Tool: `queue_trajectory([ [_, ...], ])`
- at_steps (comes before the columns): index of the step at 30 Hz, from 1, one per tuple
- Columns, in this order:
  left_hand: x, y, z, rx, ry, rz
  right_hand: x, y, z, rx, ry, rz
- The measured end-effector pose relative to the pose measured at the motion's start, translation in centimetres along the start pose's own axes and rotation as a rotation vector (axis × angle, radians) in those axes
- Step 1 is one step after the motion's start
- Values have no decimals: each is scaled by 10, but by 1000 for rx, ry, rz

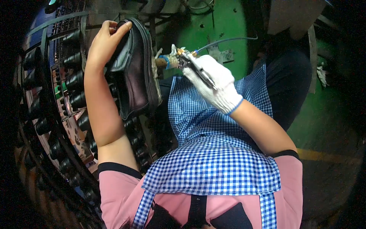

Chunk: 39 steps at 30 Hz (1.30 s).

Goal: Applying adhesive to shoe components using a specialized applicator as part of the manufacturing process.

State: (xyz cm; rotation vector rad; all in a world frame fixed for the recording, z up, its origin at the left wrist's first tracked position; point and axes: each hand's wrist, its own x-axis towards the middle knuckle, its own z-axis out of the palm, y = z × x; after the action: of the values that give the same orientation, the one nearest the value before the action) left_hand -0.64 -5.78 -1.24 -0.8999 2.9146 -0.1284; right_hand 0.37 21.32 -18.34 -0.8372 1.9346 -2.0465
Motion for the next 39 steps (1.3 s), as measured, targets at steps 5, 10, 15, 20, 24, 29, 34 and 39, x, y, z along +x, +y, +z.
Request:
queue_trajectory([
  [5,-29,37,-11,-1,43,223,-1,32,28,-242,-152,-14],
  [10,-63,59,-16,-143,22,372,-18,36,18,-276,-438,288],
  [15,-92,67,-13,-182,43,537,-4,0,-41,407,-112,603],
  [20,-110,69,-12,-236,9,525,10,-41,-78,567,-173,608],
  [24,-114,69,-14,-264,-31,512,7,-43,-75,641,-196,603],
  [29,-116,69,-12,-277,-34,520,4,-40,-70,397,-217,427],
  [34,-113,68,-8,-277,-3,509,2,-40,-65,379,-215,424],
  [39,-111,69,-7,-264,20,491,10,-45,-64,338,-211,412],
])
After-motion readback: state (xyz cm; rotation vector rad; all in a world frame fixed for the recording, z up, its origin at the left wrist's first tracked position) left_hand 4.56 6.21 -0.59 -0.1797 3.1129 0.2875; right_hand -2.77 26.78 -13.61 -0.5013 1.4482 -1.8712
